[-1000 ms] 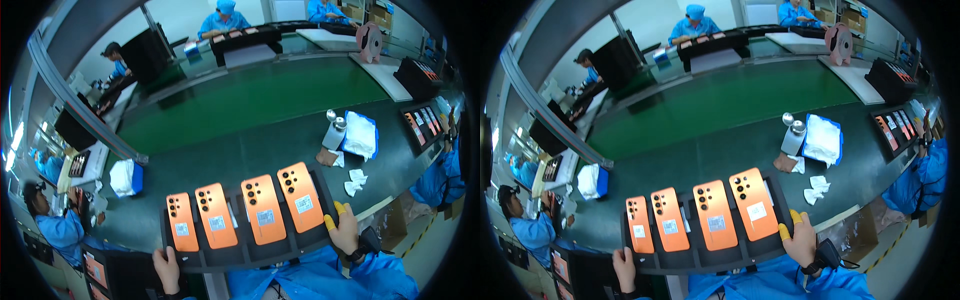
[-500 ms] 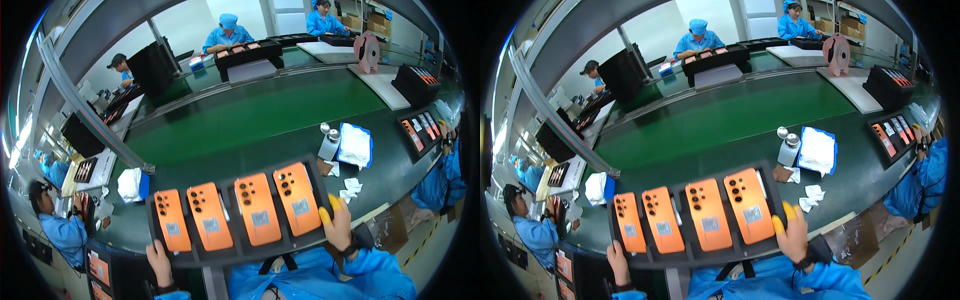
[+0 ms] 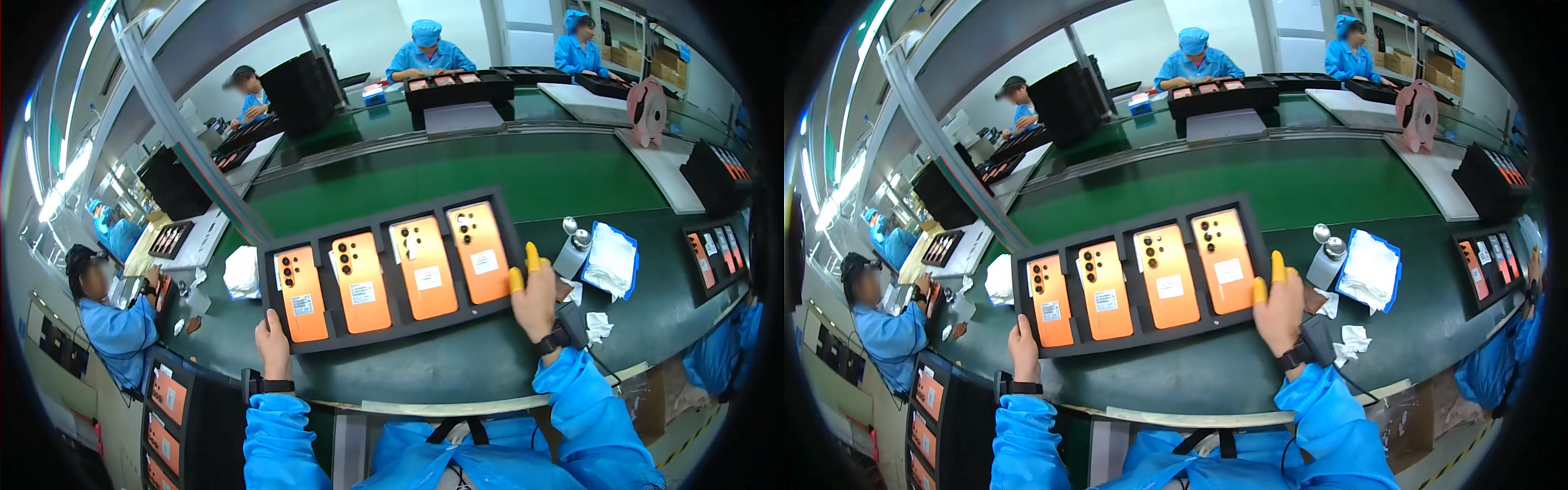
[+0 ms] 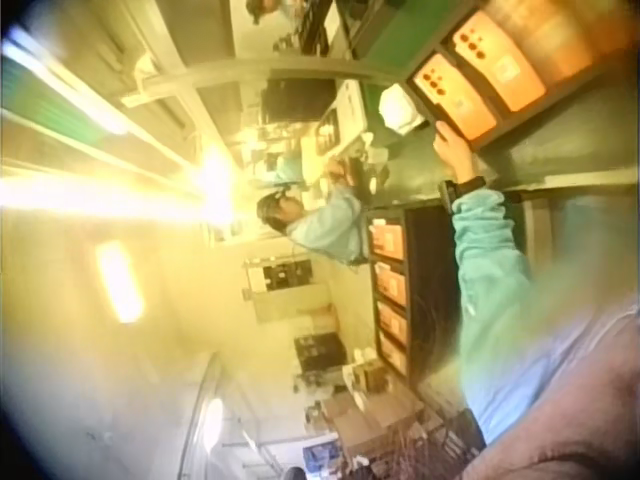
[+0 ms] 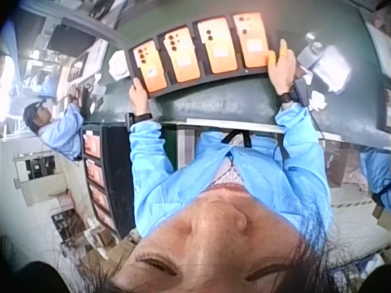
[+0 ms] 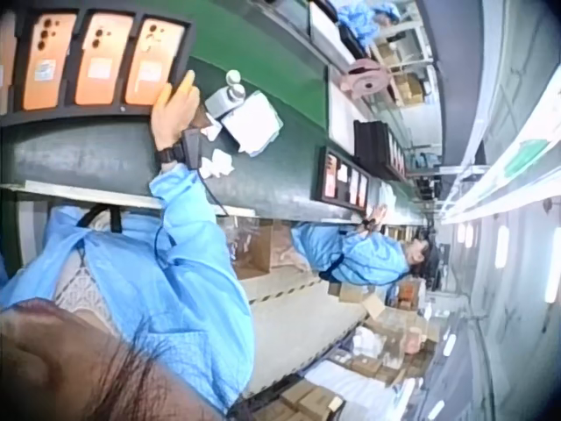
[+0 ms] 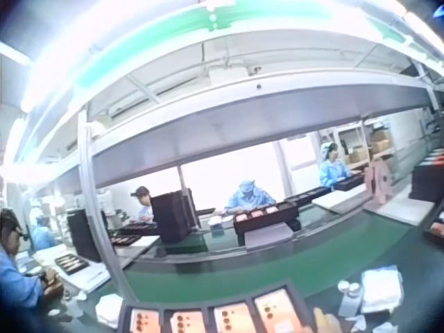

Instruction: The recorder is cleaning and inspecting the camera lenses of multiple orange mobile phones on an assembly line.

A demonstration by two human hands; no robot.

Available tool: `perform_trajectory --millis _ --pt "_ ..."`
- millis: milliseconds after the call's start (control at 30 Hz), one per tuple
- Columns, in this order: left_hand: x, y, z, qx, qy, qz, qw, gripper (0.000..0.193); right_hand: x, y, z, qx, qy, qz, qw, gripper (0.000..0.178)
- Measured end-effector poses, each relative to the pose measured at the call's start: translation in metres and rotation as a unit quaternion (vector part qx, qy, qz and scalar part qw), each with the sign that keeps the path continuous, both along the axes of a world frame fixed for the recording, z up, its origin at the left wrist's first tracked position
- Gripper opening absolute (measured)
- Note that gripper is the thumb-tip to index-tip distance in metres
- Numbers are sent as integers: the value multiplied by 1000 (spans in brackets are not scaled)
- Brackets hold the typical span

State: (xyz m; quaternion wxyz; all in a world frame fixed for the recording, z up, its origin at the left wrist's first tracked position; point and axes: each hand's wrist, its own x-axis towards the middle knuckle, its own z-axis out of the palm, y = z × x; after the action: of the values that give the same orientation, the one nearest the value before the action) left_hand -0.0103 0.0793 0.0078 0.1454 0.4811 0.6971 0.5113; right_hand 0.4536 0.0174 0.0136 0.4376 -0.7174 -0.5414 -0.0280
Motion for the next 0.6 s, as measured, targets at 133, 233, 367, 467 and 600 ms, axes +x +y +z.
perform_trajectory --millis 133,233,367,467,600 --pt "13 28 -7 -65 -53 -19 996 57 -37 -13 -2 62 -25 88 994 60" --pt "32 69 -16 -116 -154 -4 981 67 -49 -19 -22 62 -13 183 981 58" --pt "50 129 -16 -150 -224 -43 962 70 -53 -27 -18 -28 59 224 972 50" --pt "79 150 -7 -146 -257 -143 945 70 -49 -26 -25 -22 70 230 970 43" --pt "138 132 -2 -32 251 -213 944 68 -45 -27 -23 -91 87 243 962 39"
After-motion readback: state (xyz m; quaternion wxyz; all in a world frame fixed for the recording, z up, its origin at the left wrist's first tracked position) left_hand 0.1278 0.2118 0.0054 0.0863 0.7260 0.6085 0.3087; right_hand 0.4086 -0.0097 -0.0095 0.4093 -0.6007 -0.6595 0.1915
